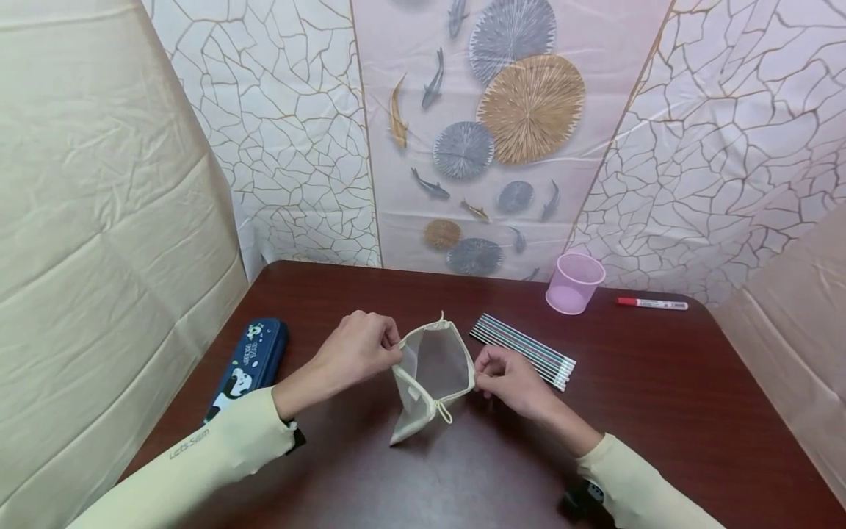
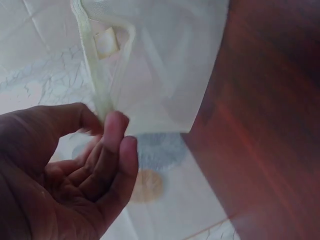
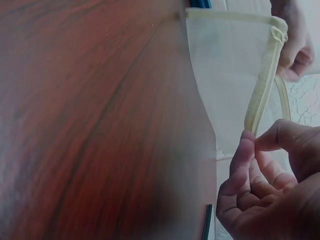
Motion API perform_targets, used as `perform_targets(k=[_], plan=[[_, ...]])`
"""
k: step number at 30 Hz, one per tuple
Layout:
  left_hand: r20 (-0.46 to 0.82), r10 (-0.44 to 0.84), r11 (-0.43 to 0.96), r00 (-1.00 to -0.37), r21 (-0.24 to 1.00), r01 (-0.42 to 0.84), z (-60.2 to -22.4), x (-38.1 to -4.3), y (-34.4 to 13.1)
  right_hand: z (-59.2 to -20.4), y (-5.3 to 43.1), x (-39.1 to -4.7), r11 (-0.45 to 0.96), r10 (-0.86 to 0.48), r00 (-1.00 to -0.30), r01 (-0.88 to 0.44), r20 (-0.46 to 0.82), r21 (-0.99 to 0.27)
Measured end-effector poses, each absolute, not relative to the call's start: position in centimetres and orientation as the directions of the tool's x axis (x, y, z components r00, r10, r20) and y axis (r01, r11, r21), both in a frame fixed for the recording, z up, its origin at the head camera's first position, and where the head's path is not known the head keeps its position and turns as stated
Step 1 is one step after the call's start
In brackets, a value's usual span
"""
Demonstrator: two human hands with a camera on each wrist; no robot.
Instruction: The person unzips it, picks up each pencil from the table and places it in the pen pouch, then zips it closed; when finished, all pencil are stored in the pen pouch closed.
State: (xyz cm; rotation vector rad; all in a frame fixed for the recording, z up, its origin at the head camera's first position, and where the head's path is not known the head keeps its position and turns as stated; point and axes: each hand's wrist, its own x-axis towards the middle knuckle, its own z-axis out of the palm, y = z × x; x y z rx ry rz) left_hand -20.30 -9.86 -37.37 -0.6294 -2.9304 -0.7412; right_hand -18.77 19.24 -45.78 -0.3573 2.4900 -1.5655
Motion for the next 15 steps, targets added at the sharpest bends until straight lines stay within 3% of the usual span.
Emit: perform_targets(k=[8,12,15], plan=[[0.039,0.397,0.835,-0.917,0.4,0.378,-36.1,-19.8,-11.1,-45.4,20.2,-19.0,0.444,-0.271,-0.962,-0.093,-0.034,-0.891],[-0.02,0.412,0.765,-0.911,0.551,0.334,-36.3,-19.5,-10.9,-45.5,19.9,-19.1,0.427,-0.314,-0.949,-0.142,0.0,-0.893],[-0.083,0.412,0.645,-0.908,0.73,0.226,-36.8,-19.3,-10.6,-45.6,19.3,-19.2,0.407,-0.357,-0.934,-0.185,0.031,-0.894]])
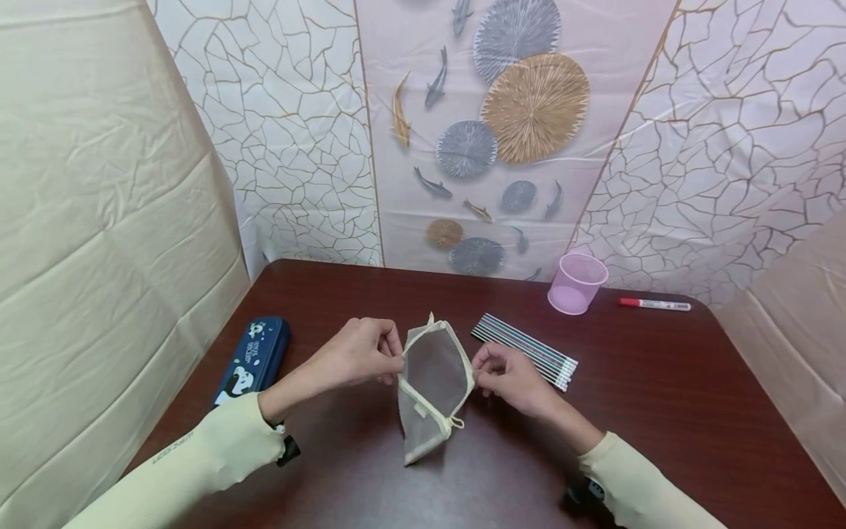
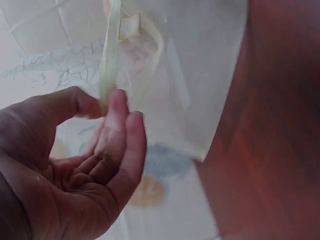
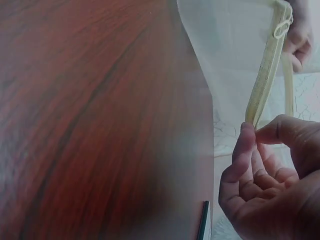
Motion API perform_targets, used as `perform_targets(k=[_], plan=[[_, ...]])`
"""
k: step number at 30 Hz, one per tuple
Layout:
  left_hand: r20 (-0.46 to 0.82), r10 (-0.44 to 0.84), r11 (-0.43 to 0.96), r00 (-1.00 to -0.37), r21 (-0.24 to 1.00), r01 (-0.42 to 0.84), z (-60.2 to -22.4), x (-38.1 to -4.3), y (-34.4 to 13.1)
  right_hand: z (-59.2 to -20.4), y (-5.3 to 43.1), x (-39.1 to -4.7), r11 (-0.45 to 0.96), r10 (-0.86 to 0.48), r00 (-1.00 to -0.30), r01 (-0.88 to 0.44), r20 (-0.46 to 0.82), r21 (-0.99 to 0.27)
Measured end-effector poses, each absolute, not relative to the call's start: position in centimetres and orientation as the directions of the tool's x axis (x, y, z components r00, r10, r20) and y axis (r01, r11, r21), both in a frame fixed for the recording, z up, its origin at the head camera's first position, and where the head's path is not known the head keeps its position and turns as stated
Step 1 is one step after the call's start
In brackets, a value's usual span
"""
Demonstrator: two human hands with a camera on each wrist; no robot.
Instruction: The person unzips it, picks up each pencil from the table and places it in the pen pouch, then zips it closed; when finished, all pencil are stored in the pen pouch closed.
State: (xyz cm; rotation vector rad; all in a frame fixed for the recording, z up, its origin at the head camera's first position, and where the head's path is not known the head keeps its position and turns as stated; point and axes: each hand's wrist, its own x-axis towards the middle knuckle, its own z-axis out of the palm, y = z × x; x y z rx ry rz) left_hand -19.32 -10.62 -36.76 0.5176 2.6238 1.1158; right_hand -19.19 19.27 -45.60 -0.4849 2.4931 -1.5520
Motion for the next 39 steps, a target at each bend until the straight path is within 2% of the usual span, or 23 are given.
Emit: perform_targets(k=[4,9,15,21,24,30,39], plan=[[-0.153,0.427,0.44,-0.891,0.896,0.057,-37.8,-19.3,-9.8,-45.8,18.6,-19.2,0.409,-0.367,-0.93,-0.2,0.04,-0.891],[-0.215,0.455,0.279,-0.864,0.956,-0.091,-39.4,-19.2,-8.7,-46.0,17.9,-19.5,0.398,-0.402,-0.915,-0.215,0.041,-0.892],[-0.278,0.426,0.224,-0.861,0.954,-0.197,-40.9,-19.4,-8.2,-45.3,19.3,-21.4,0.467,-0.464,-0.886,-0.249,0.005,-0.848],[-0.317,0.42,0.183,-0.85,0.947,-0.263,-42.0,-20.0,-8.0,-43.4,24.0,-25.5,0.626,-0.355,-0.933,-0.29,0.067,-0.724],[-0.325,0.421,0.174,-0.847,0.945,-0.277,-42.3,-20.1,-8.1,-43.1,26.4,-27.5,0.63,-0.339,-0.937,-0.289,0.079,-0.721],[-0.334,0.43,0.156,-0.838,0.943,-0.296,-42.6,-20.4,-7.8,-43.7,29.5,-30.1,0.645,-0.35,-0.936,-0.218,-0.029,-0.733],[-0.333,0.438,0.14,-0.835,0.943,-0.302,-42.9,-20.4,-7.3,-45.8,31.9,-30.8,0.656,-0.361,-0.921,-0.137,-0.149,-0.743]])
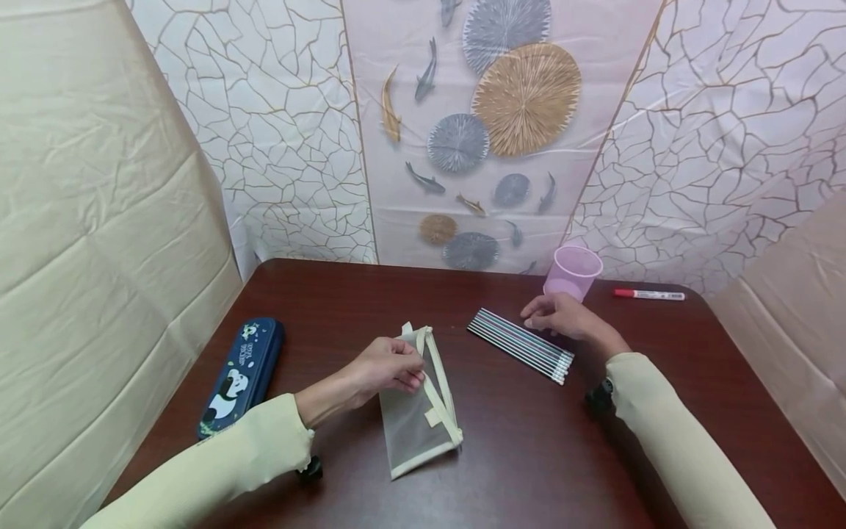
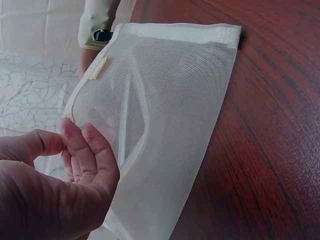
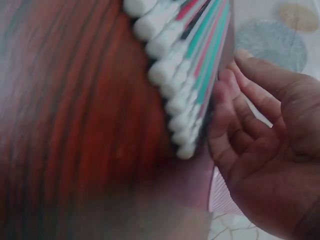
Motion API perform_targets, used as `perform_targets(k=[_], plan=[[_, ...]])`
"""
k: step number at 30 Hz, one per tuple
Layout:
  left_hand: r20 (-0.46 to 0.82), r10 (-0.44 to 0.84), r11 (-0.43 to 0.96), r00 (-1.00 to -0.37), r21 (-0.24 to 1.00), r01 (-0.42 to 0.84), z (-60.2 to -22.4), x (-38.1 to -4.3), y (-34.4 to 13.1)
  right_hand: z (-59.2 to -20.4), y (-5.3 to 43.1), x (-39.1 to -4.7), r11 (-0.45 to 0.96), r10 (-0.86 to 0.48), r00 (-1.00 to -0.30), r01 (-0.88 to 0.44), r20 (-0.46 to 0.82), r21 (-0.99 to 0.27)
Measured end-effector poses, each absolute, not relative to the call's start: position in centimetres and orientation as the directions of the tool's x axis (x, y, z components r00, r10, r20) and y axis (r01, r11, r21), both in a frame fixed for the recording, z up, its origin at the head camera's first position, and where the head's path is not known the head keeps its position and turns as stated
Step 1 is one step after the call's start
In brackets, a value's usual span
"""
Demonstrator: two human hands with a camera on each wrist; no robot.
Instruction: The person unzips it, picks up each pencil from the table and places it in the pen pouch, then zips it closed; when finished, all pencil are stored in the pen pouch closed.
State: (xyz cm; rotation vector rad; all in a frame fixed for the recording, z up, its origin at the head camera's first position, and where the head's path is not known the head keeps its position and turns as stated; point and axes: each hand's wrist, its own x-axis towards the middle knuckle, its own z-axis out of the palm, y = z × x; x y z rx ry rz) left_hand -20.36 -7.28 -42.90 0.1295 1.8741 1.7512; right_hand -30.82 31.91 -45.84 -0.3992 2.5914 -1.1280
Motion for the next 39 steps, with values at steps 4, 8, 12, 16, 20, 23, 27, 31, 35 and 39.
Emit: perform_targets(k=[4,8,12,16,20,23,27,31,35,39], plan=[[-0.332,0.433,0.136,-0.838,0.943,-0.304,-43.1,-20.4,-7.4,-46.5,32.4,-30.9,0.654,-0.371,-0.913,-0.128,-0.169,-0.745],[-0.334,0.42,0.128,-0.844,0.942,-0.309,-43.3,-20.5,-7.4,-46.8,32.6,-31.0,0.633,-0.383,-0.908,-0.125,-0.169,-0.764],[-0.33,0.411,0.125,-0.85,0.944,-0.306,-43.5,-20.6,-7.2,-46.7,32.4,-31.0,0.625,-0.381,-0.907,-0.11,-0.18,-0.772],[-0.329,0.407,0.133,-0.852,0.944,-0.301,-43.6,-20.6,-7.2,-46.6,32.1,-30.9,0.643,-0.383,-0.905,-0.117,-0.185,-0.757],[-0.329,0.403,0.139,-0.854,0.944,-0.297,-43.7,-20.6,-7.2,-46.4,31.7,-31.0,0.659,-0.388,-0.904,-0.136,-0.18,-0.74],[-0.327,0.404,0.14,-0.854,0.945,-0.295,-43.7,-20.6,-7.1,-46.2,31.5,-31.1,0.679,-0.383,-0.907,-0.148,-0.175,-0.719],[-0.325,0.404,0.14,-0.855,0.946,-0.293,-43.6,-20.6,-7.1,-45.9,31.3,-31.0,0.721,-0.369,-0.914,-0.169,-0.167,-0.672],[-0.324,0.404,0.139,-0.856,0.946,-0.293,-43.5,-20.6,-7.2,-45.6,30.9,-30.9,0.782,-0.373,-0.917,-0.227,-0.144,-0.58],[-0.323,0.406,0.14,-0.855,0.946,-0.291,-43.5,-20.7,-7.1,-45.0,30.4,-30.9,0.826,-0.372,-0.917,-0.255,-0.146,-0.502],[-0.326,0.412,0.143,-0.851,0.945,-0.293,-43.7,-20.8,-7.1,-44.8,30.2,-31.1,0.846,-0.364,-0.918,-0.255,-0.158,-0.468]])
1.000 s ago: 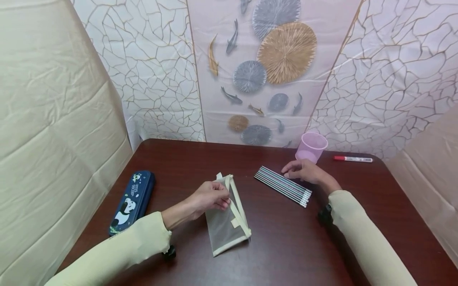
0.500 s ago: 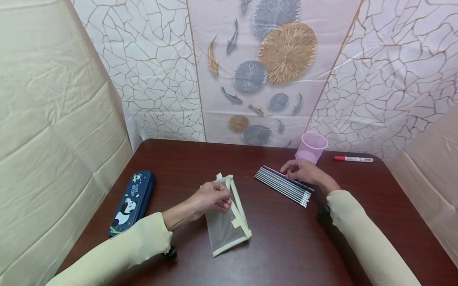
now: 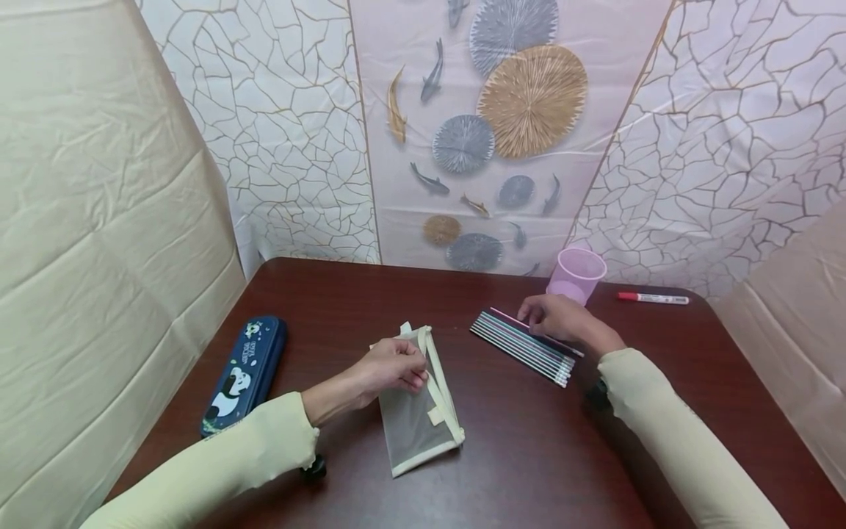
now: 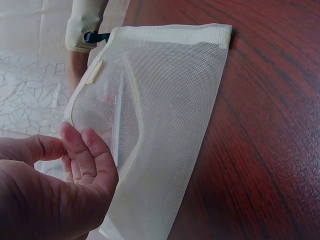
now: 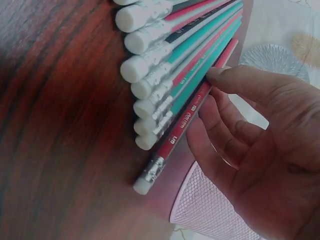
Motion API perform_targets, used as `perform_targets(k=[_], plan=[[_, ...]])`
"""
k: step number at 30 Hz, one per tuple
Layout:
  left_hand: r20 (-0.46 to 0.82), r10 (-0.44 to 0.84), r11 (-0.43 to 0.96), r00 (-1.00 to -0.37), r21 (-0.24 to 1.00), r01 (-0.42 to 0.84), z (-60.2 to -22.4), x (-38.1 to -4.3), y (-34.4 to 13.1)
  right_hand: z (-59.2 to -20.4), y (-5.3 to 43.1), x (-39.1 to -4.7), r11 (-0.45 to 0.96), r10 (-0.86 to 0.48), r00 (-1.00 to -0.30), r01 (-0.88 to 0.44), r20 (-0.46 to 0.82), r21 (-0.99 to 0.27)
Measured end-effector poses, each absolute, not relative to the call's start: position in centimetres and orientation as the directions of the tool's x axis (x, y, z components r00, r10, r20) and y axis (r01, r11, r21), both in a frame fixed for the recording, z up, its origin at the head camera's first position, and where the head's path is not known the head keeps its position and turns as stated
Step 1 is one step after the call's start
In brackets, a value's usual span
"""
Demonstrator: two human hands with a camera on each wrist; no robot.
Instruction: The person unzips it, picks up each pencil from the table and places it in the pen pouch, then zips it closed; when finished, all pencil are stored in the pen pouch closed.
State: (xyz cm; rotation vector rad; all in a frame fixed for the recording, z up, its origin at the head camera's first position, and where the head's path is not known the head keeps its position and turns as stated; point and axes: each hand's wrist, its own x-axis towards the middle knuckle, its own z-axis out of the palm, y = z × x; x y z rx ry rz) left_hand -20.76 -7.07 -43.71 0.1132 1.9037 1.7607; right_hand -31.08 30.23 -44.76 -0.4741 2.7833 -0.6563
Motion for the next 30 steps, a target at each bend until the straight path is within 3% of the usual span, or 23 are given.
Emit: perform_targets(k=[6,20,25,30], plan=[[-0.329,0.414,0.147,-0.849,0.944,-0.295,-43.7,-20.7,-6.9,-44.8,30.4,-31.2,0.854,-0.352,-0.926,-0.26,-0.134,-0.451],[-0.323,0.416,0.144,-0.85,0.946,-0.289,-43.8,-20.9,-6.8,-41.3,26.4,-28.1,0.739,-0.371,-0.917,-0.386,0.144,-0.553],[-0.321,0.416,0.143,-0.851,0.947,-0.287,-43.8,-20.9,-6.6,-40.8,24.1,-26.6,0.581,-0.374,-0.901,-0.412,0.22,-0.702],[-0.311,0.412,0.143,-0.857,0.95,-0.276,-43.7,-20.8,-6.6,-40.7,22.2,-25.4,0.365,-0.323,-0.915,-0.355,0.241,-0.861]])
